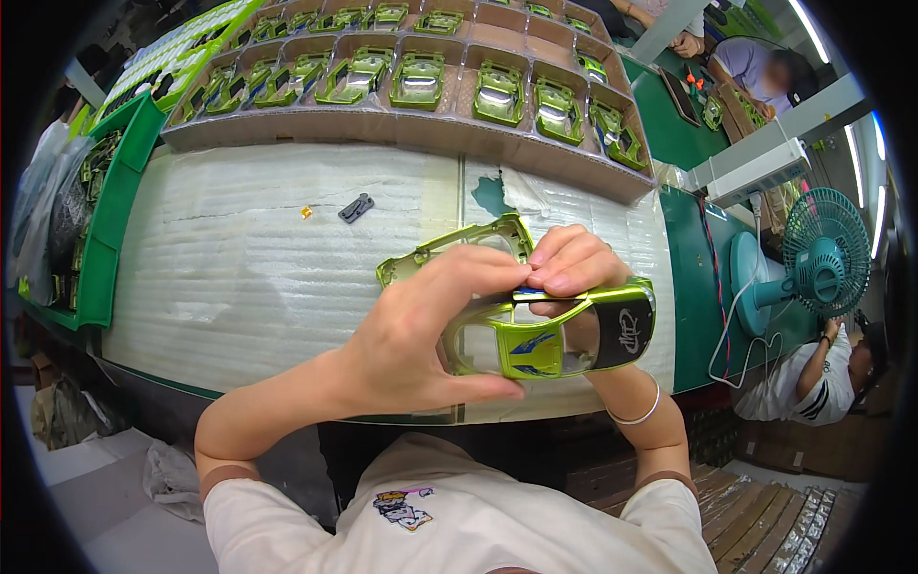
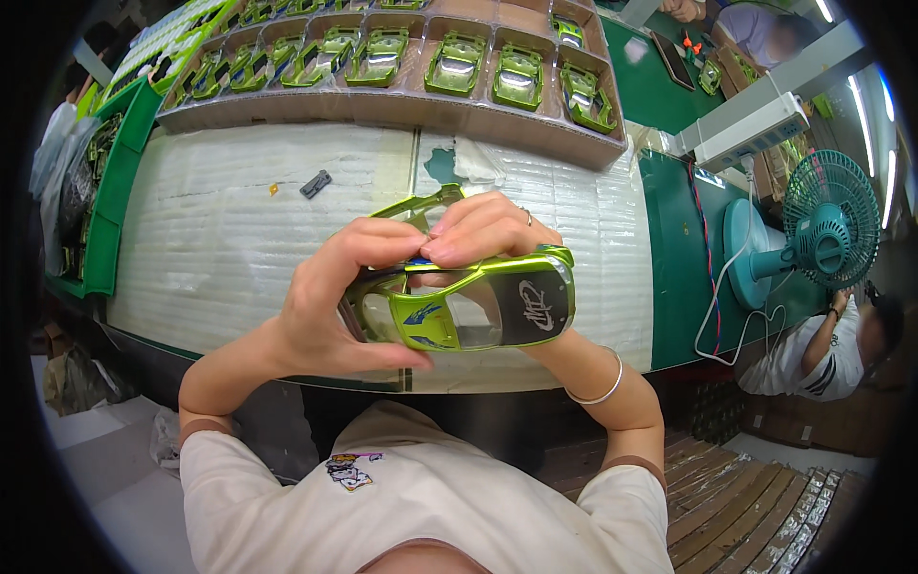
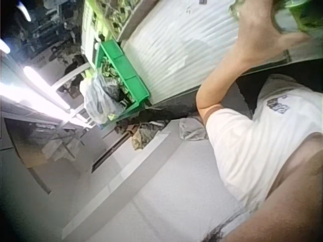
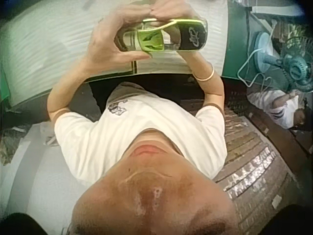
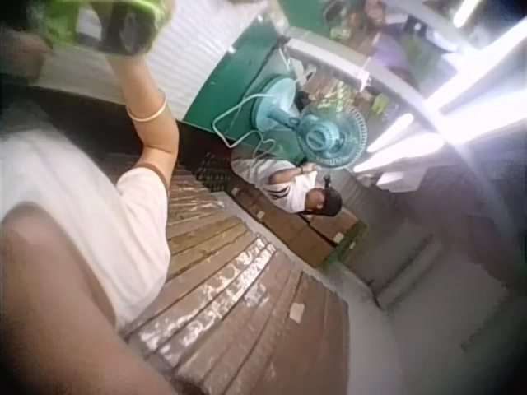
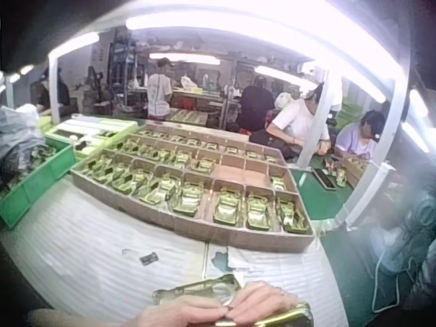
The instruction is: The person assembles green toy car bodies by hand at a factory workstation. They pick up a car body, insert a black plastic component into the interior, and place the finished unit into a cardboard tray. The person repeats this process for multiple units throughout the clip.
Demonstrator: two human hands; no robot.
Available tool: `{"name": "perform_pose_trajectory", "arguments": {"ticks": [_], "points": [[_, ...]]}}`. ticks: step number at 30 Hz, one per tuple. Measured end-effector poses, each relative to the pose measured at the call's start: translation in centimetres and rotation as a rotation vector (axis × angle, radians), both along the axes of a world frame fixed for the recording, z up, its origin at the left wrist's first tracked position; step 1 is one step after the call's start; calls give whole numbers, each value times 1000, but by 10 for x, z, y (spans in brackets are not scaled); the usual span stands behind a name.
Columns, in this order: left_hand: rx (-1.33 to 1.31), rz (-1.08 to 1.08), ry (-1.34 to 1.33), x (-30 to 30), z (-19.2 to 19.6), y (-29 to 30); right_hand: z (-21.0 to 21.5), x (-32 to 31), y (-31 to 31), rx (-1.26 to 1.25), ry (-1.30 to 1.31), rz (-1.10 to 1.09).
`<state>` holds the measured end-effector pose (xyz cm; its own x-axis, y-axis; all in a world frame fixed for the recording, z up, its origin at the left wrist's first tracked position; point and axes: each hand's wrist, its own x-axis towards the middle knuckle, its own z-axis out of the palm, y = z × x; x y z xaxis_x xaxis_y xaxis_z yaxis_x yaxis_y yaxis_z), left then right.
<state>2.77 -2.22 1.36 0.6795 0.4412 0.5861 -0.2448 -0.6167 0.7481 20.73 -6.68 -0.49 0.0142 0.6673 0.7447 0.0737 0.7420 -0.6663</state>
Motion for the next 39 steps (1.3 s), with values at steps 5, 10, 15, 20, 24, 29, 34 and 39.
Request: {"name": "perform_pose_trajectory", "arguments": {"ticks": [5,10,15,20,24,29,34,39], "points": [[82,81,-43,-1,-2,-3,-1,-7,0,-60,90,27],[90,90,-43,-2,0,-6,-4,-4,2,-31,20,66],[103,64,-45,-2,-1,-6,-2,2,-7,-114,5,102],[123,54,-30,-3,-2,-7,4,5,-8,-79,-147,46],[49,59,-71,-1,-2,-6,3,-4,-2,-70,-39,38],[56,62,-60,-3,-1,-6,6,0,-5,-99,-17,99],[103,72,-57,-3,-4,-6,4,4,-6,-94,-44,67],[118,56,-53,-2,-4,-6,7,8,-9,-120,-93,25]]}}
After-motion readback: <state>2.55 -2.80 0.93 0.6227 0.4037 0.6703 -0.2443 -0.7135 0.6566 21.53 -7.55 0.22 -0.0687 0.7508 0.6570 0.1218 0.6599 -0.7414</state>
